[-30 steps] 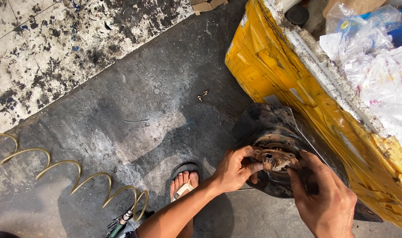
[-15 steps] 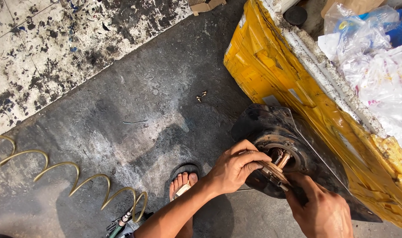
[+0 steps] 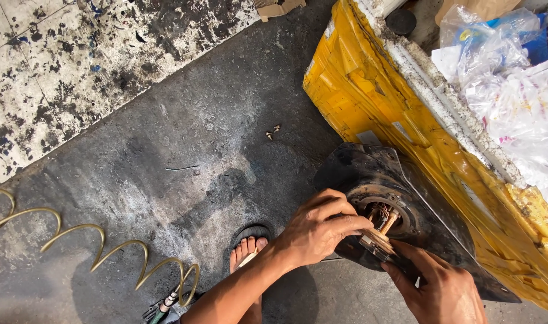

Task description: The person assembles a mechanical component by attaching a gasket and securing it with screws. They use a screwdriver and an Allen key to tighten the fasteners on a black housing placed on the floor.

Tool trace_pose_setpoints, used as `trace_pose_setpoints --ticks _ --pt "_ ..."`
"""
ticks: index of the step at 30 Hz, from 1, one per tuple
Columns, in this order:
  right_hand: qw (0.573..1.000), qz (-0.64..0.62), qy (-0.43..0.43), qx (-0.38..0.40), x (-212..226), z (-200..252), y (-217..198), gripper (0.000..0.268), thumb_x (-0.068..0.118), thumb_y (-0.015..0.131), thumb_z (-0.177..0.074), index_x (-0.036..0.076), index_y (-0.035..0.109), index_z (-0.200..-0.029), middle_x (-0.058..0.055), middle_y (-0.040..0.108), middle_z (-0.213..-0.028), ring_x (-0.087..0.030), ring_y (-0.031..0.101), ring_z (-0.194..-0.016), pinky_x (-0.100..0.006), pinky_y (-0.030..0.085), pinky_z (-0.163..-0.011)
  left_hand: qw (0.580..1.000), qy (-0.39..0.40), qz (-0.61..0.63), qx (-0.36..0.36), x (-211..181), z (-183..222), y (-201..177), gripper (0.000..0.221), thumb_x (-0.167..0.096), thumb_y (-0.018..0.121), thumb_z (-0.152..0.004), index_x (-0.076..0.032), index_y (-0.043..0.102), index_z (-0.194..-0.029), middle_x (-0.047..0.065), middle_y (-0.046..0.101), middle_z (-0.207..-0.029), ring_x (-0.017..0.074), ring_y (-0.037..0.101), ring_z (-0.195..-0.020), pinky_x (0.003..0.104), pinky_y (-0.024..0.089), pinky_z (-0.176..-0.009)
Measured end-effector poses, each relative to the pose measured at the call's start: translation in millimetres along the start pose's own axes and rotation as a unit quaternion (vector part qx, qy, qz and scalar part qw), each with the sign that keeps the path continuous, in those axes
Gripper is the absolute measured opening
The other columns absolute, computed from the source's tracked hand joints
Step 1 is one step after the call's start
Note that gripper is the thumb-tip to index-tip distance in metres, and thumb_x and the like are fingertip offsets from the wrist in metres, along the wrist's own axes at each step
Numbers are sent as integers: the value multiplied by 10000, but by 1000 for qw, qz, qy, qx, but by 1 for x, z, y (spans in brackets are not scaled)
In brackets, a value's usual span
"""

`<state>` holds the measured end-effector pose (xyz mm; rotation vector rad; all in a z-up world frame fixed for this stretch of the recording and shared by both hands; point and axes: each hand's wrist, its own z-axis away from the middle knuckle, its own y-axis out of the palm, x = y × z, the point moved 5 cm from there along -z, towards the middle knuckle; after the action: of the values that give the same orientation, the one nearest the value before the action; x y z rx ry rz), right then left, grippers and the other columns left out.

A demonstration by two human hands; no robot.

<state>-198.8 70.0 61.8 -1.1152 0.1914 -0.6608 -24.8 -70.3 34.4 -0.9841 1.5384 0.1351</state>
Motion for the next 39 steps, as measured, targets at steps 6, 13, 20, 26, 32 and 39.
trace_pose_setpoints --ticks 6,13,20,26,32,39 --pt "1000 -13 20 7 -5 1 2 418 428 808 -733 312 778 -1133 72 855 -879 -143 800 -529 -305 626 -557 998 22 48 -18 2 1 4 305 85 722 -891 -140 757 -1094 49 682 -998 178 636 -818 279 577 -732" --pt "993 -32 -83 -82 -13 -5 13 251 350 784 -768 274 827 -1004 75 833 -941 -107 817 -687 -273 652 -596 993 -16 116 0 3 -1 -4 245 56 712 -930 -95 753 -1119 59 657 -1033 173 628 -721 287 529 -609" --pt "991 -31 -88 -100 -36 -9 34 243 363 821 -710 300 850 -943 106 834 -955 -110 815 -844 -279 674 -776 998 44 36 34 -8 -16 -13 311 80 685 -910 -114 757 -1142 45 688 -1024 171 592 -677 293 522 -609" --pt "988 -39 -86 -125 -31 -8 38 271 380 830 -693 319 846 -956 75 830 -939 -149 807 -857 -320 665 -781 996 10 62 62 1 -25 -12 350 107 649 -916 -148 760 -1127 56 717 -1086 152 604 -639 270 537 -553" --pt "980 -54 -110 -158 -23 -10 23 199 302 824 -691 256 847 -882 4 822 -857 -193 801 -757 -346 641 -733 992 -9 59 114 12 -36 -4 358 66 689 -927 -196 730 -1167 45 711 -1168 104 548 -535 235 527 -491" --pt "999 -1 6 -34 -32 -11 39 186 353 764 -755 347 824 -931 122 825 -915 -105 812 -733 -272 630 -637 986 -13 39 159 -10 -62 -20 340 60 675 -913 -165 736 -1159 63 716 -1164 126 615 -569 239 538 -506"
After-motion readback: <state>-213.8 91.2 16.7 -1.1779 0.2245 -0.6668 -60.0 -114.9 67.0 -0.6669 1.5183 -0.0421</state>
